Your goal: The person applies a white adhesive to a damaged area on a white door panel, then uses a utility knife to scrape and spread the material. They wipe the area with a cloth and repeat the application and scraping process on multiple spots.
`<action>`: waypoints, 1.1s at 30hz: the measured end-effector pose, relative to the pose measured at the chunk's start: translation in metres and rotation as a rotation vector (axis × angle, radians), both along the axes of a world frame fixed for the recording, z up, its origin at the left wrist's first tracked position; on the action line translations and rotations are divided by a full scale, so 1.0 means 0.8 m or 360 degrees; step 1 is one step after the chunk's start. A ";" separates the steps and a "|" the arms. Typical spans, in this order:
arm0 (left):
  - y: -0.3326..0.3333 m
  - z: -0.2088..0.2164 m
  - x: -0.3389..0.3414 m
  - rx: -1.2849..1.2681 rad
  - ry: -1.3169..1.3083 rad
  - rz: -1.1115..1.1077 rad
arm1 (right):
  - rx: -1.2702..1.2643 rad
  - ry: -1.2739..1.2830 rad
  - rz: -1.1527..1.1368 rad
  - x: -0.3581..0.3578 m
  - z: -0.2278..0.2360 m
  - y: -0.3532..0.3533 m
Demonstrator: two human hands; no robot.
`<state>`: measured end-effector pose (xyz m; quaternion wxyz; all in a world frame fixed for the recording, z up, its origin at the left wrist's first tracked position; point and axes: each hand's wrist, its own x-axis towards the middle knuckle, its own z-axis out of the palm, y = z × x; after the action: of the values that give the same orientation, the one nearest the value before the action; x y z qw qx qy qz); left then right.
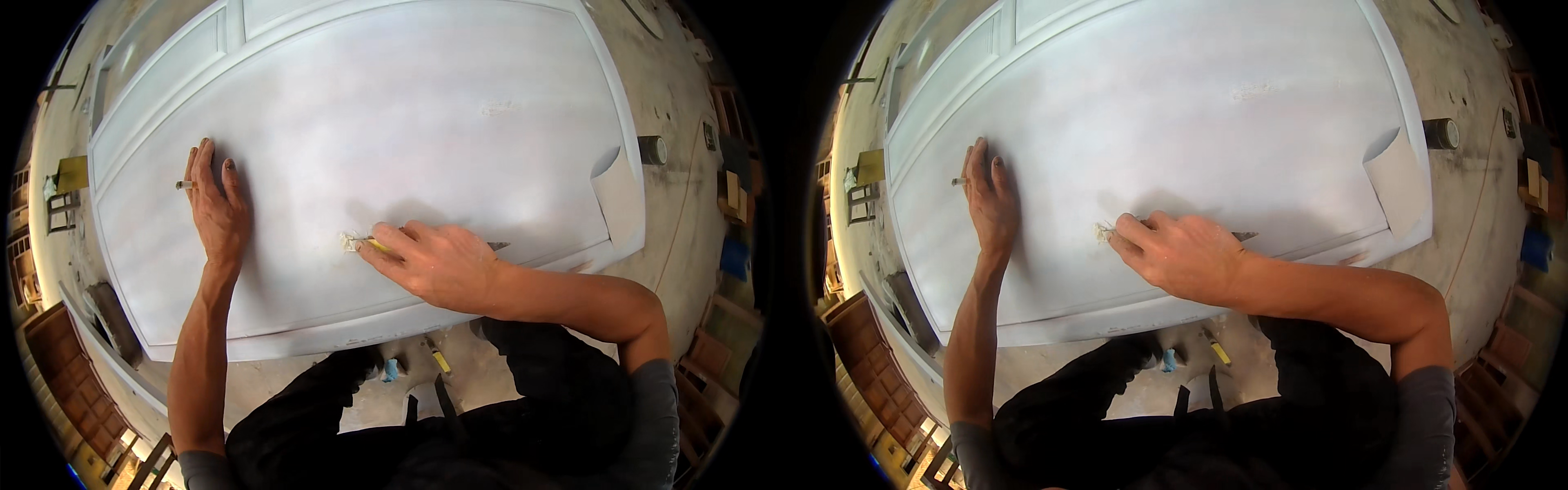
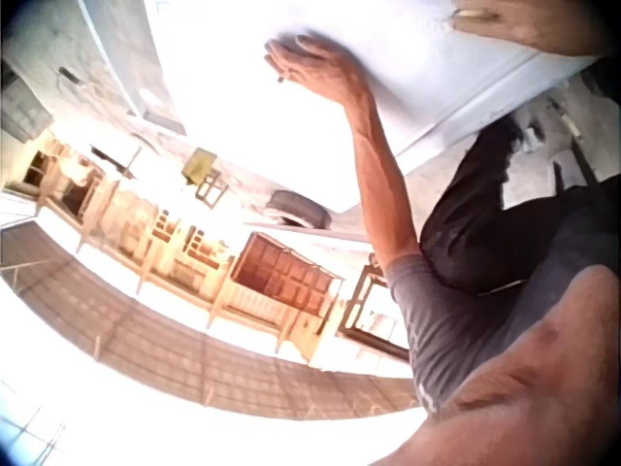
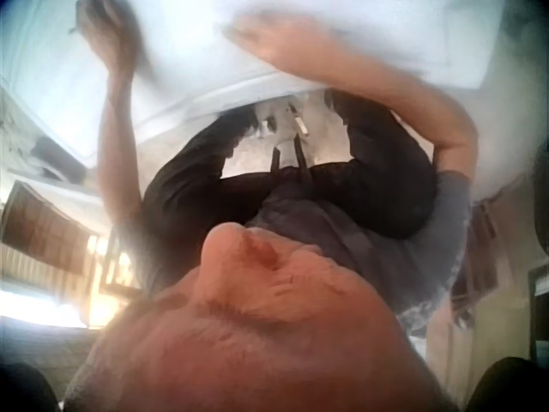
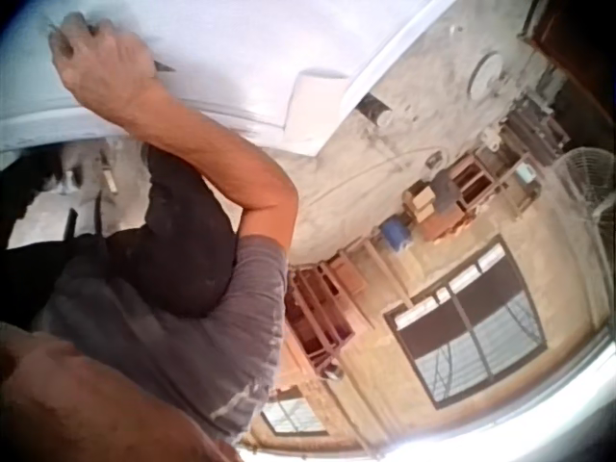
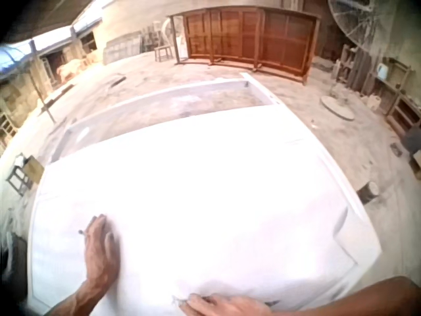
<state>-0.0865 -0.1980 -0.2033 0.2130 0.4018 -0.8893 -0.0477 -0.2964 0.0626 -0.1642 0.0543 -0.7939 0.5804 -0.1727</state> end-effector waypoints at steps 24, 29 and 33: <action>-0.002 -0.002 -0.018 -0.0016 0.0033 -0.0157 | -0.0085 -0.0028 -0.0144 0.011 -0.014 0.007; -0.011 0.003 0.021 0.0021 0.0052 -0.0188 | -0.0100 -0.0391 -0.0473 -0.012 0.022 0.037; -0.024 -0.023 0.026 -0.0031 0.0003 -0.0323 | -0.0099 -0.0595 -0.1092 -0.083 0.055 0.136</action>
<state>-0.0654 -0.2172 -0.2220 0.2119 0.3075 -0.9257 -0.0607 -0.3625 0.1716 -0.1201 0.0743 -0.5099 0.7867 -0.3400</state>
